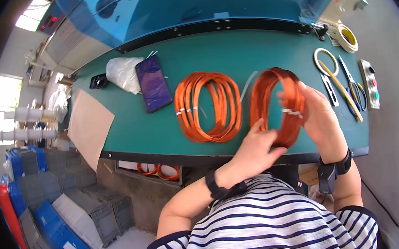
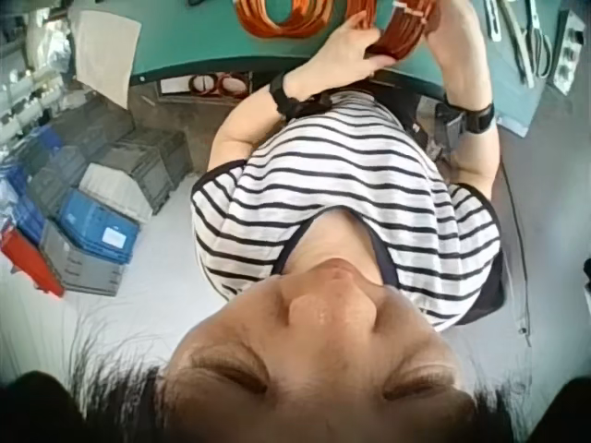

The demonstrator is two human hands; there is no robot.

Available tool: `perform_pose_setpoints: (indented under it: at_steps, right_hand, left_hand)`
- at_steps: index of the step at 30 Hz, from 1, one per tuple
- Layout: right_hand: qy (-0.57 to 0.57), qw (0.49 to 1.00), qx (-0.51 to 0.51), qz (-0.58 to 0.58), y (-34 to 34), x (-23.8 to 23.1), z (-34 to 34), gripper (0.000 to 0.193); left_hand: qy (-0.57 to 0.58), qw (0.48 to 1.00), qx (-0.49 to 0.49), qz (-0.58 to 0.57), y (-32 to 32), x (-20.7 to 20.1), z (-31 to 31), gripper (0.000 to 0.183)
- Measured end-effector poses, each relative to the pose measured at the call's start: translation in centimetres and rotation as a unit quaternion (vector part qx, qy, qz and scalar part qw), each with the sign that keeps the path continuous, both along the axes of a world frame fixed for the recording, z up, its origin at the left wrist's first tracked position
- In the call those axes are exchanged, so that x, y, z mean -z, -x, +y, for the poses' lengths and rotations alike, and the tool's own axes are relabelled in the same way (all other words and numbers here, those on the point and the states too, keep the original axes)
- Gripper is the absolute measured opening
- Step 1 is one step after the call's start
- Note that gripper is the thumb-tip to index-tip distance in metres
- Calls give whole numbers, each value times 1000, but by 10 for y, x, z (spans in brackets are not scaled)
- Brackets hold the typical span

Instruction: Threading copper wire through machine guides and organizing wound coils at a workstation.

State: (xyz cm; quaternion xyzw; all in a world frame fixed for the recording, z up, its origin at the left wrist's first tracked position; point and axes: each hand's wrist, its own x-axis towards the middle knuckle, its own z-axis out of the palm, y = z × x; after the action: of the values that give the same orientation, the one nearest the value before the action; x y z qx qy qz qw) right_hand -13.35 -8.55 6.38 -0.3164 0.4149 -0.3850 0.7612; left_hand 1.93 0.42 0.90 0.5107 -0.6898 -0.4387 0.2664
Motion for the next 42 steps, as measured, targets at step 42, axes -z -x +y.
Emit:
perform_pose_setpoints:
  at_steps: [42]
  right_hand:
    - [-84,985,-37,-147,-13,1,-5,24]
  left_hand:
    - [316,862,-394,-49,-29,-14,10,39]
